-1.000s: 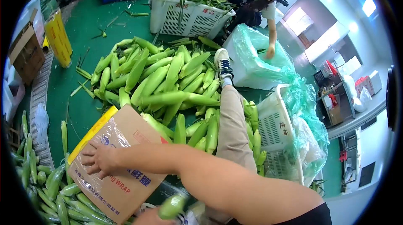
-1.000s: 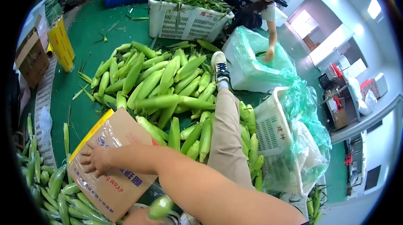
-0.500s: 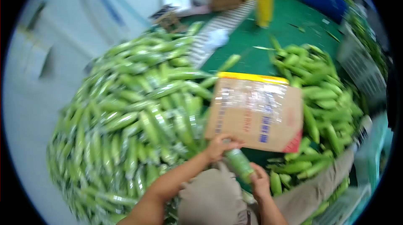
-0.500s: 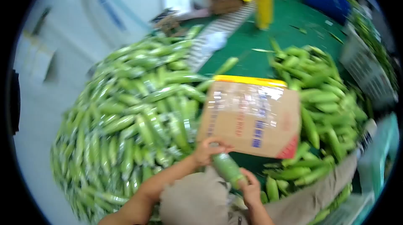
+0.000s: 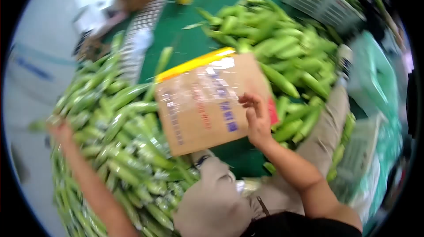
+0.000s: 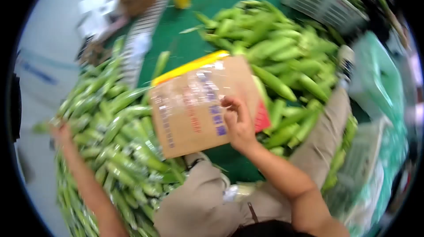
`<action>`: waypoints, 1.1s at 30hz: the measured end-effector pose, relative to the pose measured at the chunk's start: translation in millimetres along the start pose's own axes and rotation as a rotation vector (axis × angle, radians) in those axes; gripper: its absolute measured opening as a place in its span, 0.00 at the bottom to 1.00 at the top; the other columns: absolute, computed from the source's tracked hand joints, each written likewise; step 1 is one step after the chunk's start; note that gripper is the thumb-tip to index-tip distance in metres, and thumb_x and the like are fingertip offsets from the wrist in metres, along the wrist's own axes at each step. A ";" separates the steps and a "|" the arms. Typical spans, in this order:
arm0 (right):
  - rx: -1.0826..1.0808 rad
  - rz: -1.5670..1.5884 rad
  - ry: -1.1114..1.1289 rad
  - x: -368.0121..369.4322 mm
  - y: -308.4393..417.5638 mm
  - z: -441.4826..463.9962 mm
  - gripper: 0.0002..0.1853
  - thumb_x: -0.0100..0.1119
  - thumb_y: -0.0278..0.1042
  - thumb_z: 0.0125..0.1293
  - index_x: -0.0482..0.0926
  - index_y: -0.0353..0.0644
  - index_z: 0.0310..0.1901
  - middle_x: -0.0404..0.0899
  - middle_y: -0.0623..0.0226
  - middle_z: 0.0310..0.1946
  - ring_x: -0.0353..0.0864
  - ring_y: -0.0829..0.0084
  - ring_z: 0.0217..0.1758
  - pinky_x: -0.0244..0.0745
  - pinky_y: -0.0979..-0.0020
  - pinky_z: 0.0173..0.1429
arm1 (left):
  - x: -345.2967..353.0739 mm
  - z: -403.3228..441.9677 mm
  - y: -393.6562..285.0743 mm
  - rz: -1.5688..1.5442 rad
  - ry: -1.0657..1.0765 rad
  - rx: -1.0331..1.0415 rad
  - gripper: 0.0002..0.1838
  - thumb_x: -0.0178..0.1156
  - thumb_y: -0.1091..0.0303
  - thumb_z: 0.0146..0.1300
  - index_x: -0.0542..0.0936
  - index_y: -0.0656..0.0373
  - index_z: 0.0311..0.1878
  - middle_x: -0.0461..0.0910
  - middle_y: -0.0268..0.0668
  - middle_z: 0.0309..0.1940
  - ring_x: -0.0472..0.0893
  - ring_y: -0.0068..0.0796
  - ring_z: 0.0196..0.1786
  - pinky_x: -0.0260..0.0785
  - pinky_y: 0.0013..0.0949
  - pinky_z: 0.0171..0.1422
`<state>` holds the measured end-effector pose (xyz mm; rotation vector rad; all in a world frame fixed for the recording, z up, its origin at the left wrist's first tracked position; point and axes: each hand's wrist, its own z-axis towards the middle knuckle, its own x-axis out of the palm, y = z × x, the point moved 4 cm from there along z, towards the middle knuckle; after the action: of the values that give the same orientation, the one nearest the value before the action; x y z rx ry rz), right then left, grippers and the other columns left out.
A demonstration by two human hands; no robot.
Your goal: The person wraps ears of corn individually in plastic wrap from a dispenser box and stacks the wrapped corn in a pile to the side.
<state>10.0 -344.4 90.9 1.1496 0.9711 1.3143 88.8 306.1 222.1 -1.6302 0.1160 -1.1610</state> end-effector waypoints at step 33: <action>-0.441 -0.794 0.662 33.3 -14.3 172.8 0.37 0.80 0.38 0.54 0.79 0.55 0.68 0.78 0.61 0.54 0.78 0.55 0.59 0.73 0.56 0.64 | 123.6 -248.4 307.2 1.583 0.892 0.415 0.41 0.80 0.50 0.50 0.80 0.38 0.71 0.81 0.33 0.61 0.77 0.40 0.63 0.65 0.52 0.68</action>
<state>183.6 -322.6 114.2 -0.0710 1.3279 1.1451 114.6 -66.3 43.2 -0.2001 1.3417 -0.4273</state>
